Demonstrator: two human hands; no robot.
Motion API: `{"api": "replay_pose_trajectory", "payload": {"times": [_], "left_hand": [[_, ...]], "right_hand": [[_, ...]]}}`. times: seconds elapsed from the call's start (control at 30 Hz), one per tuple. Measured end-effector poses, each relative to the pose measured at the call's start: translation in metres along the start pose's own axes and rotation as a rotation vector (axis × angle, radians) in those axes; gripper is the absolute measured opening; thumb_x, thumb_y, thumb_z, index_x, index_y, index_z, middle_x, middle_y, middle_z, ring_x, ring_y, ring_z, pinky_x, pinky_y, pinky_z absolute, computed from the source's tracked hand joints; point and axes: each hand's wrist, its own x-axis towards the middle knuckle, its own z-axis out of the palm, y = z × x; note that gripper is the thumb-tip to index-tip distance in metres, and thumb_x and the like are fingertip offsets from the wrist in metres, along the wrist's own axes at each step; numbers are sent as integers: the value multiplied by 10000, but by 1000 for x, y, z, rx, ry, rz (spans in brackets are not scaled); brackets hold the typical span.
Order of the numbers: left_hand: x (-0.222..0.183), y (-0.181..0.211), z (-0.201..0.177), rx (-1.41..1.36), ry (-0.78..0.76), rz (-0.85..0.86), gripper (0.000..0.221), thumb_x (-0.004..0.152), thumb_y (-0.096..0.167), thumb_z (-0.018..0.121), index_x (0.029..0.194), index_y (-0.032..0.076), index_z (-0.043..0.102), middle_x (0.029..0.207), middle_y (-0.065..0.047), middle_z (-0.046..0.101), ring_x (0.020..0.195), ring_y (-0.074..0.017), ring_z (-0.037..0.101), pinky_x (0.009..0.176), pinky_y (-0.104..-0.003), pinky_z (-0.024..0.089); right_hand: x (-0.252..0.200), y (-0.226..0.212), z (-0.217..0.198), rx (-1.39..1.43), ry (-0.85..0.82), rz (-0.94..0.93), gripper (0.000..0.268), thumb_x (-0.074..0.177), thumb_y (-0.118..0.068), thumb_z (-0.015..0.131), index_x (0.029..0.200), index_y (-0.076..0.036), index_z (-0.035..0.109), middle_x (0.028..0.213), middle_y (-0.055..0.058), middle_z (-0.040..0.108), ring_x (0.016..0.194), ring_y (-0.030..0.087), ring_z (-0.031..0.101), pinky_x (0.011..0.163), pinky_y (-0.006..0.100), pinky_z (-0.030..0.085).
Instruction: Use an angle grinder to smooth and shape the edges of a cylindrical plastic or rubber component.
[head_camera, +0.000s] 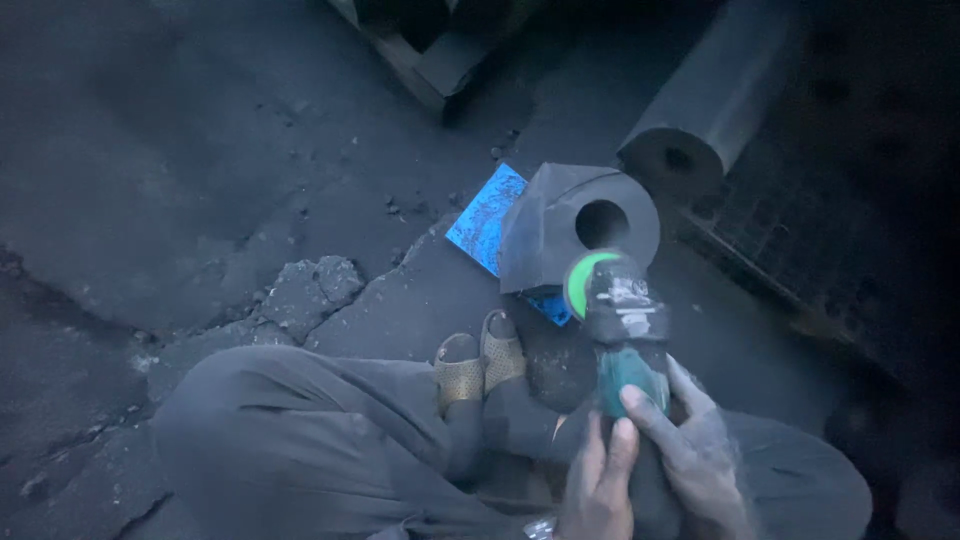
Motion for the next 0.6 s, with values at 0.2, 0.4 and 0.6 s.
{"api": "replay_pose_trajectory", "payload": {"times": [0.2, 0.4, 0.6], "left_hand": [[4, 49, -7, 23, 60, 69, 684, 1029, 490, 346, 1428, -41, 507, 1322, -268, 654, 1252, -407, 616, 1055, -428, 428], [4, 12, -4, 116, 21, 120, 618, 1075, 440, 373, 1454, -38, 469, 1372, -289, 616, 1300, -423, 570, 1093, -442, 373], [15, 19, -18, 283, 14, 423, 585, 1156, 382, 272, 1498, -49, 470, 1398, -350, 592, 1270, -455, 602, 1096, -484, 459]], "right_hand": [[6, -20, 9, -89, -57, -160, 790, 763, -508, 730, 1395, -63, 565, 1244, 143, 669, 1113, 268, 679, 926, 416, 538], [14, 25, -2, -1, 29, 8, 867, 782, -509, 729, 1429, -37, 396, 1210, 174, 693, 1131, 269, 698, 958, 420, 551], [11, -37, 15, -168, -27, -126, 666, 787, -439, 724, 1342, -79, 650, 1161, 127, 735, 1062, 223, 698, 916, 379, 526]]}}
